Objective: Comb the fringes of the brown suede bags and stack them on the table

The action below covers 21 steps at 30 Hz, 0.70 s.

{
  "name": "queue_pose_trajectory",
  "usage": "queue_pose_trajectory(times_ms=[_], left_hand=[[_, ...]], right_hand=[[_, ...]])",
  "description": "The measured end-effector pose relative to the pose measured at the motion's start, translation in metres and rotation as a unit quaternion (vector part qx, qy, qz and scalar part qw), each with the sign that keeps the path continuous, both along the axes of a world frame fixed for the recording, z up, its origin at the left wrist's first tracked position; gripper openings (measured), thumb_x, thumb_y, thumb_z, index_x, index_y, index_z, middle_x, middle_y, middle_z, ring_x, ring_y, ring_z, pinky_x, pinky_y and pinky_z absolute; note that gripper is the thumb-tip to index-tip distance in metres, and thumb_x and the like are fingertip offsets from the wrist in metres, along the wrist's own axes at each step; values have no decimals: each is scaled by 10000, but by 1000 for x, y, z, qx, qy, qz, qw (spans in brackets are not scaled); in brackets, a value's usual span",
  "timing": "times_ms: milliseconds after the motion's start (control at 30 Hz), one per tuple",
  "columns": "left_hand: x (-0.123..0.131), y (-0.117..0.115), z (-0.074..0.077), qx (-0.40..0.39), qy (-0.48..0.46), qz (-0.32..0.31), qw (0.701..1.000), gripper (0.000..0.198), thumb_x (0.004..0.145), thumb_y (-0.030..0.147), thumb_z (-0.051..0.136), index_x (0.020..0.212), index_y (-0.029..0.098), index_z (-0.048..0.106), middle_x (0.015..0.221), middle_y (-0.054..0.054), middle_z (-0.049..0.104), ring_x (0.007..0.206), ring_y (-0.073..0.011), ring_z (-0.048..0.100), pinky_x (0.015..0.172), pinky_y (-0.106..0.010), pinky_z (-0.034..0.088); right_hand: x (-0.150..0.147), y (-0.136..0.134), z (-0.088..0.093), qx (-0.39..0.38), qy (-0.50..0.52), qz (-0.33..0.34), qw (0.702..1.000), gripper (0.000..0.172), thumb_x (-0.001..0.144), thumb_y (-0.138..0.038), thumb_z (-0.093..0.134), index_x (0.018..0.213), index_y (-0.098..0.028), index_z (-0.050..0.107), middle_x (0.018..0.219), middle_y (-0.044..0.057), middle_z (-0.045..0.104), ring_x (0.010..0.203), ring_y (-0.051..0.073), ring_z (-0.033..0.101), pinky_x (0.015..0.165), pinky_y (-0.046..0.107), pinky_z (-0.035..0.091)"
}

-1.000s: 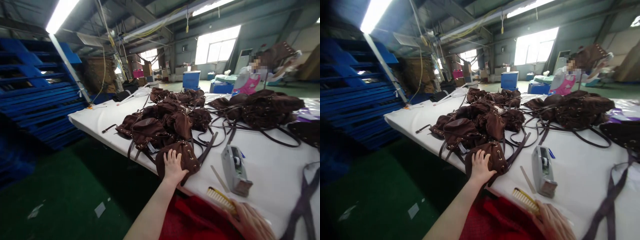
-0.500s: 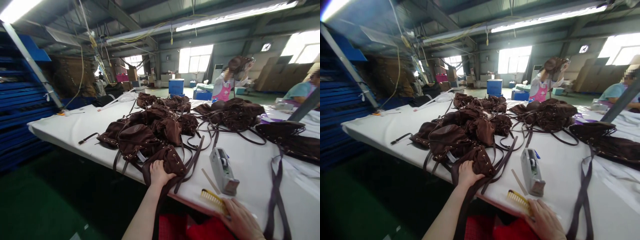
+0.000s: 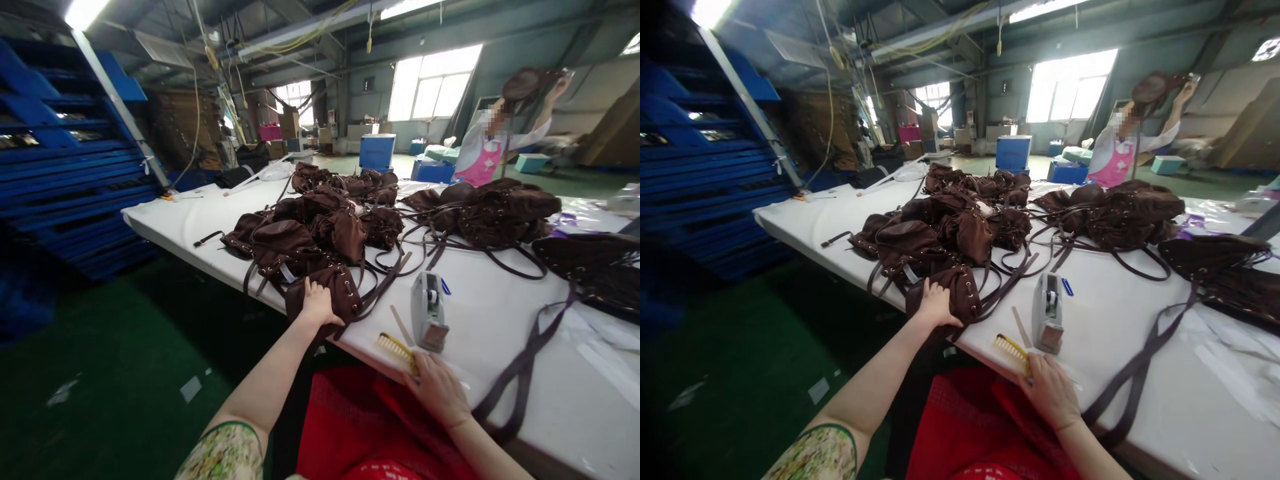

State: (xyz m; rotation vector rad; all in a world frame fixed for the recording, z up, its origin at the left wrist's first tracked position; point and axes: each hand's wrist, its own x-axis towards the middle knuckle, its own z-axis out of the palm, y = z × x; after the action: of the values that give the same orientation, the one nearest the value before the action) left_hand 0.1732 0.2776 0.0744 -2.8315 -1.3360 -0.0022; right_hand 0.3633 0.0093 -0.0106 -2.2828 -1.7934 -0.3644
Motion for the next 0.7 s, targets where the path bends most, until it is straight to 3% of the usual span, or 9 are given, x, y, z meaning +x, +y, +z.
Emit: queue_pose_trajectory(times_ms=[67,133,267,333,400,500,567,633,700], left_hand=[[11,-21,6,26,73,-19,997,1106,283,620,823,1151,-8,551,1150,-293,554,1203,-451,389,1109,-530,-37],[19,-38,8,33,101,-35,994,1026,338,456,873,1171,-32,525,1165,-313,538,1167,-436,430,1104,-516,66],[12,-53,12,12,87,-44,995,532,622,249,739,1075,34,562,1028,-228,615,1013,-337,557,945,-427,354],[-6,-54,21,9,91,-33,995,362,697,169,638,1037,65,570,969,-196,638,958,-304,593,870,-387,409],[-32,-55,33,8,77,-8,997,311,722,150,590,1026,89,572,955,-185,648,938,-298,611,832,-379,436],[-87,-65,53,-67,-82,25,994,271,774,239,576,1028,144,591,977,-134,669,941,-281,628,832,-375,467],[-133,-77,66,-168,-263,57,948,302,789,327,602,1045,168,607,1018,-94,680,965,-264,633,860,-366,481],[-185,-94,76,-241,-427,137,861,403,750,391,667,1076,160,612,1052,-84,679,988,-263,630,882,-371,492],[-237,-116,83,-233,-550,250,762,463,728,413,701,1088,138,609,1060,-99,667,977,-261,627,871,-389,508]], right_hand=[[-1,0,2,-4,20,-3,1000,289,879,-430,497,1031,-186,528,911,72,643,894,241,593,794,361,422],[-1,-1,5,-8,37,-5,999,281,881,-421,501,1033,-187,530,921,76,644,906,241,591,804,356,414],[0,-2,11,-8,53,10,998,280,883,-419,510,1040,-189,531,958,79,650,930,244,583,826,357,402],[2,-4,12,-12,61,12,998,291,886,-436,505,1038,-189,534,948,77,653,928,247,581,823,359,405],[3,-5,14,-17,67,12,997,298,888,-441,499,1040,-187,536,937,77,656,924,250,580,819,362,410],[5,-6,15,-20,69,23,997,312,899,-437,475,1063,-178,534,938,82,657,917,250,581,827,373,418],[6,-5,14,-17,65,28,997,336,902,-444,458,1086,-173,530,943,89,655,915,257,580,831,384,421],[9,-6,12,-16,62,34,997,363,896,-460,449,1099,-169,527,941,99,651,908,274,578,823,401,423],[14,-9,5,-9,79,44,996,393,876,-491,449,1088,-171,532,928,112,643,882,297,574,799,426,421]])
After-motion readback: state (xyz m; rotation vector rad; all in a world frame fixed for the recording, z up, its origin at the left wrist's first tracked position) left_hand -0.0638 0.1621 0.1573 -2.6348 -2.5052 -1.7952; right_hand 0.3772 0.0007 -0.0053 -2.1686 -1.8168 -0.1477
